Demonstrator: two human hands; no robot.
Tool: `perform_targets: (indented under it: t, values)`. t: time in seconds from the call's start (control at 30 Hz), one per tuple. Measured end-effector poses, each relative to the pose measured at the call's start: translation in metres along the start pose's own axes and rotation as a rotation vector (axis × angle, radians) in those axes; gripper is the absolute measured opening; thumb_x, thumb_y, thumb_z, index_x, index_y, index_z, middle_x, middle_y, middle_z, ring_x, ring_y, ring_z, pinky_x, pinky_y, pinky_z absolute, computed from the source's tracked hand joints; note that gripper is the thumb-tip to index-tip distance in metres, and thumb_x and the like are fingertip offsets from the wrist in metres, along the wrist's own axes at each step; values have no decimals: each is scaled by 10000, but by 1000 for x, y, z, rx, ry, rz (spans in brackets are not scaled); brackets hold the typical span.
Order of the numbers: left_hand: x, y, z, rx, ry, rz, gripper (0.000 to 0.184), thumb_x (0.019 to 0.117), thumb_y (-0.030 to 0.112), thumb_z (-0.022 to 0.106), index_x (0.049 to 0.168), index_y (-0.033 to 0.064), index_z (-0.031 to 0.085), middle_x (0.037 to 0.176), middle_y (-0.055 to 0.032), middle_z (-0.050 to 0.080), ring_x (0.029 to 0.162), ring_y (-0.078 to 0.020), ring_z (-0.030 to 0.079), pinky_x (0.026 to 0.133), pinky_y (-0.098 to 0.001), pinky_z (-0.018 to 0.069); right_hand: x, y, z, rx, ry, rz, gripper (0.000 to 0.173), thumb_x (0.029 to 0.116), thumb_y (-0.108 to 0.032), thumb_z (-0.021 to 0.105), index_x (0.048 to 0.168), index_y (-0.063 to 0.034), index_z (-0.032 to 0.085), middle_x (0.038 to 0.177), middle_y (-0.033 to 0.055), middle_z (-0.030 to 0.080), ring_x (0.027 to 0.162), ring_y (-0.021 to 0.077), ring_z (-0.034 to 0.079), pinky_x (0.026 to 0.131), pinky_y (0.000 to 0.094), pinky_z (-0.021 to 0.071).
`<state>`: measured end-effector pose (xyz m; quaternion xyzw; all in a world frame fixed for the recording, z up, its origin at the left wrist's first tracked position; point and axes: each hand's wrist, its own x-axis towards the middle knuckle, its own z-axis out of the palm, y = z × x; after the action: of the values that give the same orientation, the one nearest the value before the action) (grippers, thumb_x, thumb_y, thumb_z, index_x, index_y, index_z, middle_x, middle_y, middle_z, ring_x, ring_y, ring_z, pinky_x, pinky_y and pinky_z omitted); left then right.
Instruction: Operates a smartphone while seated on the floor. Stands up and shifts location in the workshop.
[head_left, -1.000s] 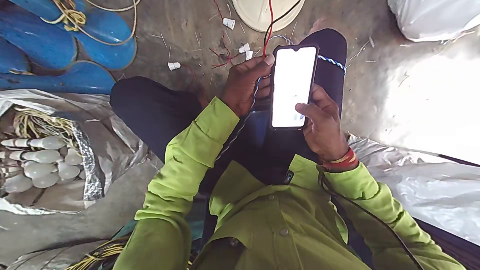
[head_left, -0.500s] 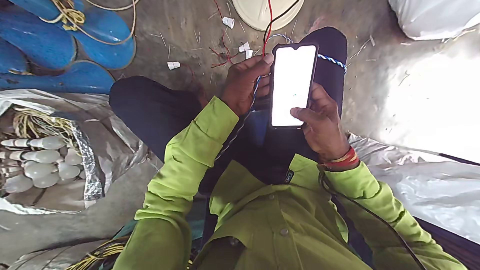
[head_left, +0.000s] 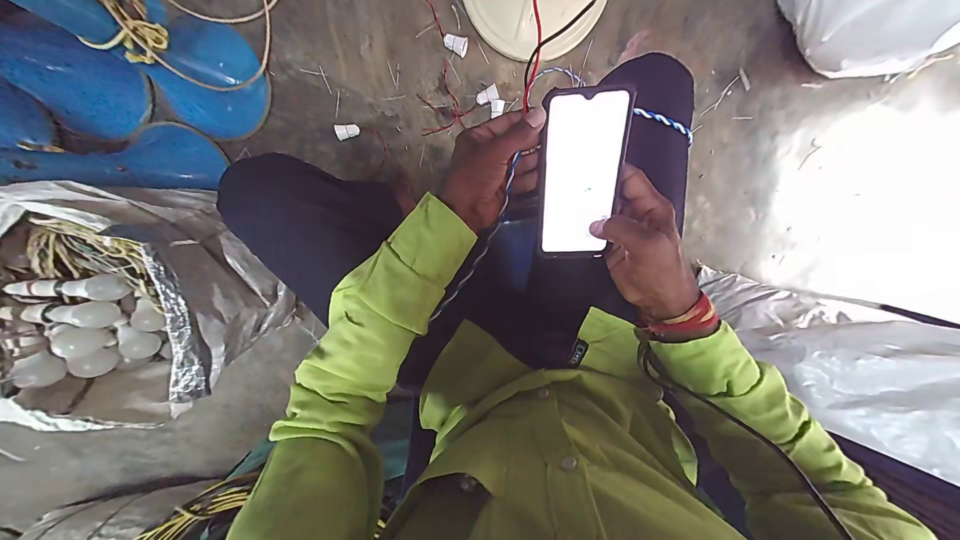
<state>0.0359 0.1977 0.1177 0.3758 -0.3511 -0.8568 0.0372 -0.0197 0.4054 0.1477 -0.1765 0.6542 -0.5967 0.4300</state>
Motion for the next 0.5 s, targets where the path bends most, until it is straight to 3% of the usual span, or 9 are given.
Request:
perform_targets:
  t: [0.07,0.13,0.27,0.37,0.43,0.5]
  values:
    - [0,0,0,5,2,2,229,1048,161,581,1211,9,635,959,-98,723,826,-187,736,720,-345,640,0,0,0,-2,4,6,658,897,47,428,1526,-140,371,1303,40,621,1062,118,677,834,284,603]
    - [1,-1,-1,14,-9,3,224,1051,165,576,1204,13,635,972,-97,724,843,-188,735,732,-349,639,-1,-1,1,-6,25,31,560,983,-8,444,1519,-165,398,1289,24,631,1044,114,687,828,280,608]
    - [1,1,-2,23,-46,-1,222,1053,158,570,1211,16,634,994,-103,725,872,-197,736,756,-357,640,0,-4,3,92,99,124,259,1096,-290,468,1319,-207,570,1104,-14,701,929,99,715,777,292,620]
    - [-1,2,-3,50,-90,30,178,1056,129,557,1161,18,648,946,-79,724,831,-172,730,736,-339,638,0,-8,2,160,158,226,362,1074,-492,453,1239,-242,657,1030,-20,725,858,104,716,698,294,609]
    - [-1,1,-3,68,-110,41,177,1055,124,558,1159,18,654,943,-75,730,825,-168,732,732,-336,640,1,-10,4,171,189,262,404,1057,-540,457,1211,-244,683,975,-6,728,774,114,707,617,283,590]
    - [-2,1,-4,72,-121,46,182,1051,124,566,1159,11,659,962,-83,736,839,-180,739,741,-347,644,0,-12,5,170,190,271,411,1054,-545,461,1185,-226,684,960,7,731,769,130,714,620,296,597]
